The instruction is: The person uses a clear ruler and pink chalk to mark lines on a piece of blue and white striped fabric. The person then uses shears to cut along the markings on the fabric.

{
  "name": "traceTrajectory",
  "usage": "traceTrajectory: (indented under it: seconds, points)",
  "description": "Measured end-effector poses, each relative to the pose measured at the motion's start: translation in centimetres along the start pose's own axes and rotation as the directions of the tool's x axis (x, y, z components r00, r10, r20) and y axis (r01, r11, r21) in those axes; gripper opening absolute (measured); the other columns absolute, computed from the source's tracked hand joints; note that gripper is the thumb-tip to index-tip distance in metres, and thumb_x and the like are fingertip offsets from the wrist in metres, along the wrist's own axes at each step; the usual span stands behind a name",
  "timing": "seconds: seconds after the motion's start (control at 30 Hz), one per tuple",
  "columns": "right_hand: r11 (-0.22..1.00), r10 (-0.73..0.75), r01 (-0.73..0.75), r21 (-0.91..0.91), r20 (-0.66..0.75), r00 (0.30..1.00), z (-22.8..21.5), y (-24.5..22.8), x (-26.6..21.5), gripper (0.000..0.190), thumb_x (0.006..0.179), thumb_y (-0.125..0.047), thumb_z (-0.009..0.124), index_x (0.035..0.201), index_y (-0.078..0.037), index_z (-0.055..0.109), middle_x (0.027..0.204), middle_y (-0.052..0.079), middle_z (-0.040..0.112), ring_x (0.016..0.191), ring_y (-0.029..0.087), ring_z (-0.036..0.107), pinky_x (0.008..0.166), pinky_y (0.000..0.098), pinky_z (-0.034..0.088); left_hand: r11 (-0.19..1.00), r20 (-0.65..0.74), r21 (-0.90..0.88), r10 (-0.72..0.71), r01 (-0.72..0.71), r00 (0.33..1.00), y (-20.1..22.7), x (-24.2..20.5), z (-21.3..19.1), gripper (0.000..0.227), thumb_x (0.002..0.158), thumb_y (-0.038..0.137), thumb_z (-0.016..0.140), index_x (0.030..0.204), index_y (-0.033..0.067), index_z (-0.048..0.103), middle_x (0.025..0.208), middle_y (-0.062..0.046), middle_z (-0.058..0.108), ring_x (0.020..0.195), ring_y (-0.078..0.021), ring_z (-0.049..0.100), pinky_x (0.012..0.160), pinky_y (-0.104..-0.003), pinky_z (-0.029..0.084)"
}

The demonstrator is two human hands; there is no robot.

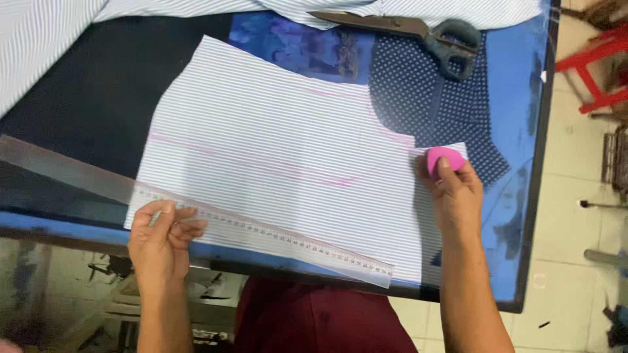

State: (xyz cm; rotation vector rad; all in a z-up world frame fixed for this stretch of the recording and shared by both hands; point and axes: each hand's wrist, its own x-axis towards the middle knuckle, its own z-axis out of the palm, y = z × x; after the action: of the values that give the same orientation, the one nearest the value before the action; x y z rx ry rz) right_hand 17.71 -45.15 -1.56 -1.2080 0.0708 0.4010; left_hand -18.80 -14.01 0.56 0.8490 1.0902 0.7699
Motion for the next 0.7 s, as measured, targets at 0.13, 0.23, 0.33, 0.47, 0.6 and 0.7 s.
traceTrajectory:
  seconds: [0.13, 0.23, 0.33, 0.47, 0.6, 0.7]
  points:
    - [0.997, -0.040, 0.047, -0.062, 0.111, 0.993, -1.3, -0.4, -0.1, 0.018, 0.099, -0.011, 0.066, 0.114, -0.002, 0.065, 0.101, 0.014, 0.069, 0.097, 0.028, 0.069, 0.088, 0.0414, 0.060, 1.000, -0.027, 0.006, -0.005, 0.005, 1.000, -2.1, -2.5, 1.2, 0.022, 0.101, 0.021, 0.070, 0.114, 0.0123, 0.054, 0.088, -0.020, 0.073, 0.063, -0.0296, 0.072, 0.054, -0.032, 0.059]
    - [0.987, 0.142, -0.123, -0.100, 0.213, 0.967, -0.4, 0.1, -2.4, 0.028, 0.094, -0.010, 0.068, 0.121, -0.002, 0.065, 0.127, 0.021, 0.071, 0.110, 0.030, 0.071, 0.091, 0.0373, 0.060, 1.000, -0.019, 0.019, 0.002, -0.002, 1.000, -2.7, -3.4, 2.8, 0.019, 0.102, 0.020, 0.069, 0.112, 0.0125, 0.054, 0.090, -0.021, 0.072, 0.063, -0.0292, 0.071, 0.052, -0.031, 0.057]
    - [0.969, 0.243, -0.218, -0.116, 0.290, 0.925, 0.4, -0.7, -4.2, 0.018, 0.096, -0.007, 0.063, 0.112, 0.000, 0.067, 0.136, 0.020, 0.067, 0.116, 0.032, 0.069, 0.094, 0.0475, 0.062, 0.999, -0.006, 0.030, -0.021, 0.022, 1.000, -3.2, -3.5, 4.2, 0.019, 0.100, 0.020, 0.070, 0.109, 0.0126, 0.055, 0.091, -0.023, 0.072, 0.064, -0.0308, 0.072, 0.055, -0.033, 0.058]
    - [0.987, 0.162, -0.161, -0.023, 0.053, 0.985, -1.9, -1.8, -4.2, 0.007, 0.099, -0.010, 0.066, 0.104, -0.005, 0.064, 0.115, 0.019, 0.075, 0.104, 0.036, 0.076, 0.087, 0.0548, 0.064, 0.998, 0.078, -0.032, -0.045, 0.047, 0.996, -4.0, -2.8, 5.0, 0.016, 0.105, 0.021, 0.065, 0.116, 0.0195, 0.053, 0.095, -0.023, 0.074, 0.072, -0.0306, 0.077, 0.056, -0.034, 0.064]
    - [0.982, 0.178, -0.177, -0.072, 0.000, 0.984, -3.0, -2.6, -5.9, 0.010, 0.097, -0.010, 0.067, 0.105, -0.003, 0.065, 0.112, 0.019, 0.075, 0.104, 0.038, 0.076, 0.088, 0.0571, 0.063, 0.994, 0.143, -0.056, -0.085, 0.094, 0.986, -5.3, -1.9, 6.1, 0.015, 0.103, 0.019, 0.066, 0.112, 0.0178, 0.054, 0.093, -0.023, 0.075, 0.072, -0.0309, 0.078, 0.056, -0.035, 0.065]
    - [0.987, 0.162, -0.162, -0.015, 0.020, 0.987, -2.9, -3.5, -6.9, 0.010, 0.096, -0.010, 0.066, 0.104, -0.003, 0.064, 0.125, 0.023, 0.072, 0.112, 0.040, 0.073, 0.092, 0.0626, 0.060, 0.992, 0.148, -0.040, -0.116, 0.123, 0.982, -5.1, -2.2, 7.3, 0.014, 0.104, 0.017, 0.064, 0.113, 0.0169, 0.053, 0.093, -0.024, 0.075, 0.073, -0.0325, 0.078, 0.057, -0.036, 0.065]
